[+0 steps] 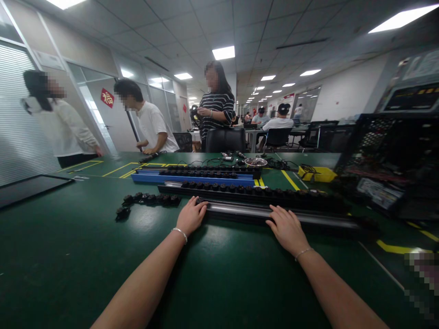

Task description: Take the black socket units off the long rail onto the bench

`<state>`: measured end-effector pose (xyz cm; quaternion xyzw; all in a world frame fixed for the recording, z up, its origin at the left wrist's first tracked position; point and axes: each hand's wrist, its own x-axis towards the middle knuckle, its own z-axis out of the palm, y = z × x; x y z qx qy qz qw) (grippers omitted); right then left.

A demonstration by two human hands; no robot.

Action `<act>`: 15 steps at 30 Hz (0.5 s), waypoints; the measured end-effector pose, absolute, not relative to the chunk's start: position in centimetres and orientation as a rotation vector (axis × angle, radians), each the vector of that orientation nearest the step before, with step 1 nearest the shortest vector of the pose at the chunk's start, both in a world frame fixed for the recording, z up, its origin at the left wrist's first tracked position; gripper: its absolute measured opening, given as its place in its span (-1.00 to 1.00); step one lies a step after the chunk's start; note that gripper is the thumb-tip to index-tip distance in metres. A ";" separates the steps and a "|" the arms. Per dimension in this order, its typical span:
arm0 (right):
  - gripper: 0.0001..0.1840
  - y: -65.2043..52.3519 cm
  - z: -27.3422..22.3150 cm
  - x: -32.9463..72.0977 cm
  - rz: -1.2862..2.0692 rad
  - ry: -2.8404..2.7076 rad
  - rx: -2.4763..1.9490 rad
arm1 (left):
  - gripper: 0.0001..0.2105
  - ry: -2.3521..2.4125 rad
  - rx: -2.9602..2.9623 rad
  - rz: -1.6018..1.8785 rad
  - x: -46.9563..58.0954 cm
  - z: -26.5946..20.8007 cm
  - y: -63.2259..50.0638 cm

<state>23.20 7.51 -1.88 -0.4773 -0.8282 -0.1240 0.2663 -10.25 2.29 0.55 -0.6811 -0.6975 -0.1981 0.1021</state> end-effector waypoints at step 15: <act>-0.70 7.6 -1.9 23.2 -0.312 -2.235 -1.305 | -0.63 -2.134 -1.955 -0.592 -12.6 0.3 2.2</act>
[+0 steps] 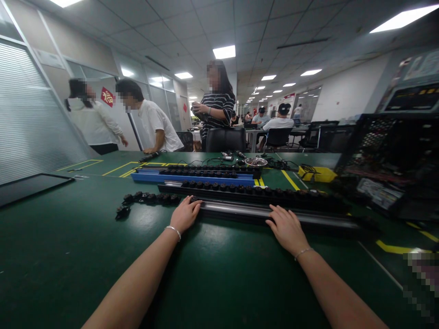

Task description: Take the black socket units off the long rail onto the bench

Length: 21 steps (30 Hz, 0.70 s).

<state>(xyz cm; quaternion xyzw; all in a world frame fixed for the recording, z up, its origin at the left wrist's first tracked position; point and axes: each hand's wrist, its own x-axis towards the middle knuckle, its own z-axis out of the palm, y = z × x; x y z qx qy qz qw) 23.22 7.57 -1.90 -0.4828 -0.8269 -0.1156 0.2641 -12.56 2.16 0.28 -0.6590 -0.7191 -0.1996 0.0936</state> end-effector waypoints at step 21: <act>-0.71 7.6 -1.9 23.3 -0.343 -2.249 -1.305 | -0.56 -2.273 -1.567 -0.405 -21.4 1.4 -1.0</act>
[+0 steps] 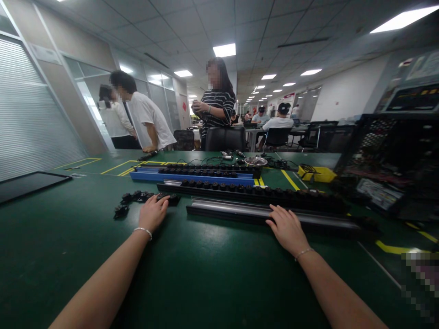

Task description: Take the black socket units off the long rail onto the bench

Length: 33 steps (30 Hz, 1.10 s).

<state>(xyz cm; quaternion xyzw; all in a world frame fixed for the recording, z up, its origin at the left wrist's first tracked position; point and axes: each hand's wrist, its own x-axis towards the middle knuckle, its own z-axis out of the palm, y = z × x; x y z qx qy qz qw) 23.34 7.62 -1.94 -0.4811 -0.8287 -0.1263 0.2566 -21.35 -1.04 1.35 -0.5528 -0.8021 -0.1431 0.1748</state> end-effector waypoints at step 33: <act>-0.72 7.2 -1.3 23.3 -0.296 -2.255 -1.337 | -0.51 -2.440 -1.238 -0.507 -23.1 0.8 -0.7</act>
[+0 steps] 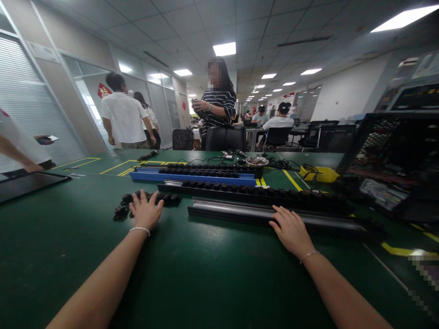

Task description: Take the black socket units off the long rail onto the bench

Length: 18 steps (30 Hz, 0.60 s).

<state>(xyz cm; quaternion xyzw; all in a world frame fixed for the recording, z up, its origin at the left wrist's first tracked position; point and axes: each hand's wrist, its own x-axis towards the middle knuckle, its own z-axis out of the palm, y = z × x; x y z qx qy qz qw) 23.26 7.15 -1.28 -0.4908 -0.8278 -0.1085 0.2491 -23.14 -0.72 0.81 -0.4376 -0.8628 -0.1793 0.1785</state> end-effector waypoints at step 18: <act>-0.63 8.8 -0.6 26.3 -0.219 -1.953 -1.555 | -0.56 -1.879 -2.187 -0.519 -3.4 -0.4 1.7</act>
